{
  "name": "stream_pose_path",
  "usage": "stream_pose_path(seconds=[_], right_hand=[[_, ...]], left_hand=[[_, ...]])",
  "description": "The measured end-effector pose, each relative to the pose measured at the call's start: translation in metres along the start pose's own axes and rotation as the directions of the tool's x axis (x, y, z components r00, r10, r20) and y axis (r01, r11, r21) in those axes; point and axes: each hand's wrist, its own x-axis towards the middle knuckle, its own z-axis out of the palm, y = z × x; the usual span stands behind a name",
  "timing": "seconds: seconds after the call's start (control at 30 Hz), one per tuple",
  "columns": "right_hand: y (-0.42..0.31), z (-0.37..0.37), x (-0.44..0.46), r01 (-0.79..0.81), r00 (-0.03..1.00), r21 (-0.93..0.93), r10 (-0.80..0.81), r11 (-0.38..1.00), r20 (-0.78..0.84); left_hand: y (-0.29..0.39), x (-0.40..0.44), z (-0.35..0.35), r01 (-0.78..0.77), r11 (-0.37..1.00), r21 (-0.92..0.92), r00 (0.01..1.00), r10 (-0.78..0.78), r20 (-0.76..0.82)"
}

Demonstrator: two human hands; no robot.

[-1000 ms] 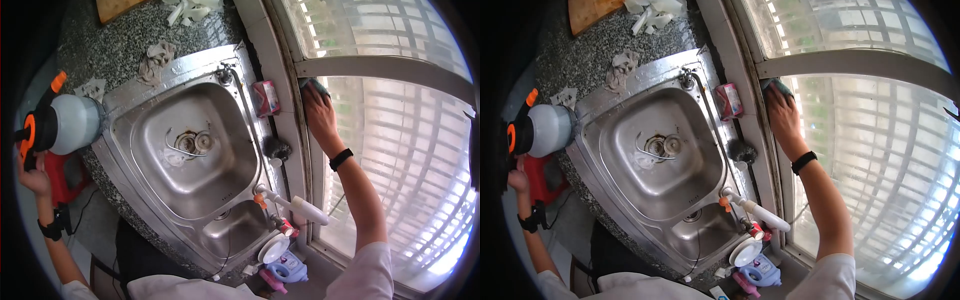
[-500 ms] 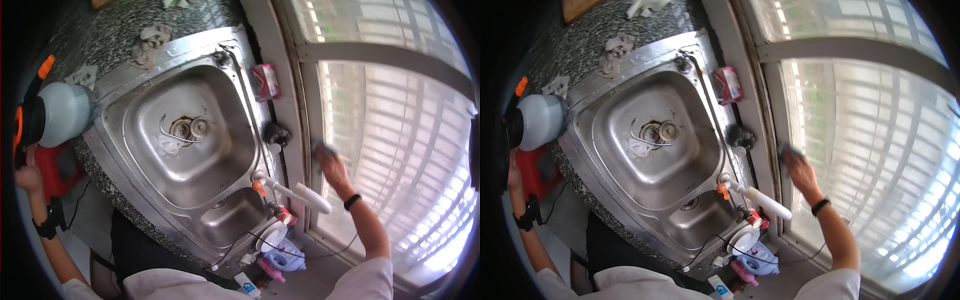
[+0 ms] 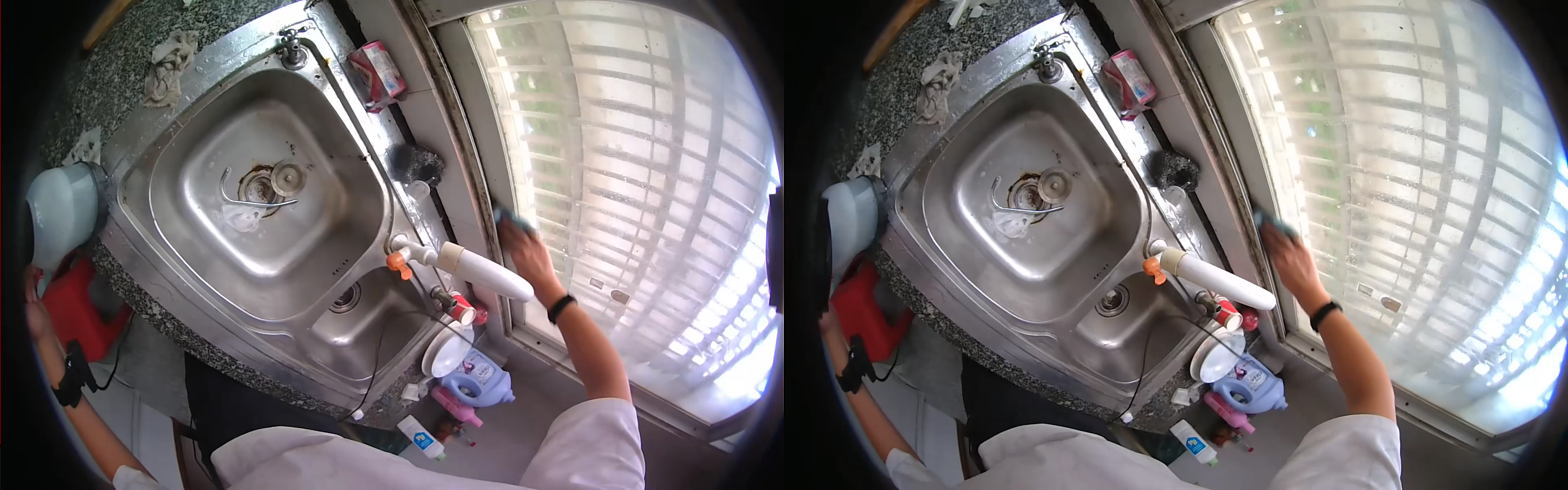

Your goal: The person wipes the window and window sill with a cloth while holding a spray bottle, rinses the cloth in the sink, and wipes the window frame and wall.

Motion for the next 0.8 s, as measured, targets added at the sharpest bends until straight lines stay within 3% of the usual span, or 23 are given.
stream_pose_path(seconds=[0.03, 0.07, 0.13, 0.2, 0.27, 0.37, 0.4, 0.47, 0.5, 0.6, 0.67, 0.8], right_hand=[[-0.005, 0.027, -0.041, -0.011, 1.000, 0.058, 0.010, 0.998, 0.025], [-0.009, 0.036, -0.068, -0.002, 0.985, 0.094, -0.014, 0.996, 0.173], [-0.007, 0.039, -0.074, 0.034, 0.994, 0.066, -0.040, 0.997, 0.100], [0.001, 0.041, -0.047, -0.066, 0.998, 0.089, 0.066, 0.994, -0.001], [0.010, -0.022, 0.018, -0.092, 0.991, -0.039, 0.088, 0.995, -0.098], [0.017, -0.065, 0.092, -0.194, 0.918, 0.029, 0.192, 0.980, -0.348], [0.015, -0.064, 0.096, -0.228, 0.908, -0.031, 0.201, 0.973, -0.367], [0.006, -0.039, 0.066, -0.208, 0.925, 0.038, 0.210, 0.977, -0.316], [-0.003, -0.015, 0.036, -0.185, 0.958, 0.045, 0.190, 0.982, -0.216], [-0.033, 0.076, -0.094, -0.134, 0.991, -0.003, 0.134, 0.991, 0.014], [-0.045, 0.114, -0.169, -0.118, 0.988, 0.070, 0.110, 0.991, 0.106], [-0.046, 0.131, -0.188, -0.148, 0.978, 0.051, 0.139, 0.988, 0.153]], left_hand=[[0.002, -0.004, 0.006, 0.021, 0.999, -0.041, 1.000, -0.021, -0.002], [0.000, -0.002, 0.006, 0.039, 0.998, -0.058, 0.999, -0.039, -0.008], [0.003, 0.000, 0.001, 0.049, 0.995, -0.082, 0.999, -0.049, 0.001], [0.003, 0.017, 0.007, 0.068, 0.994, -0.091, 0.997, -0.065, 0.041], [-0.005, 0.038, 0.006, 0.101, 0.992, -0.069, 0.992, -0.095, 0.080], [-0.012, 0.065, -0.010, 0.166, 0.986, 0.009, 0.976, -0.166, 0.143], [-0.014, 0.072, -0.012, 0.199, 0.978, 0.067, 0.965, -0.208, 0.163], [0.007, 0.078, 0.009, 0.138, 0.990, 0.012, 0.983, -0.138, 0.125], [0.015, 0.074, 0.016, 0.109, 0.994, -0.012, 0.989, -0.108, 0.097], [0.031, 0.061, 0.029, 0.051, 0.997, -0.061, 0.999, -0.050, 0.018], [0.045, 0.056, 0.032, 0.011, 0.996, -0.088, 1.000, -0.013, -0.025], [0.077, 0.052, 0.051, -0.089, 0.988, -0.128, 0.992, 0.076, -0.105]])
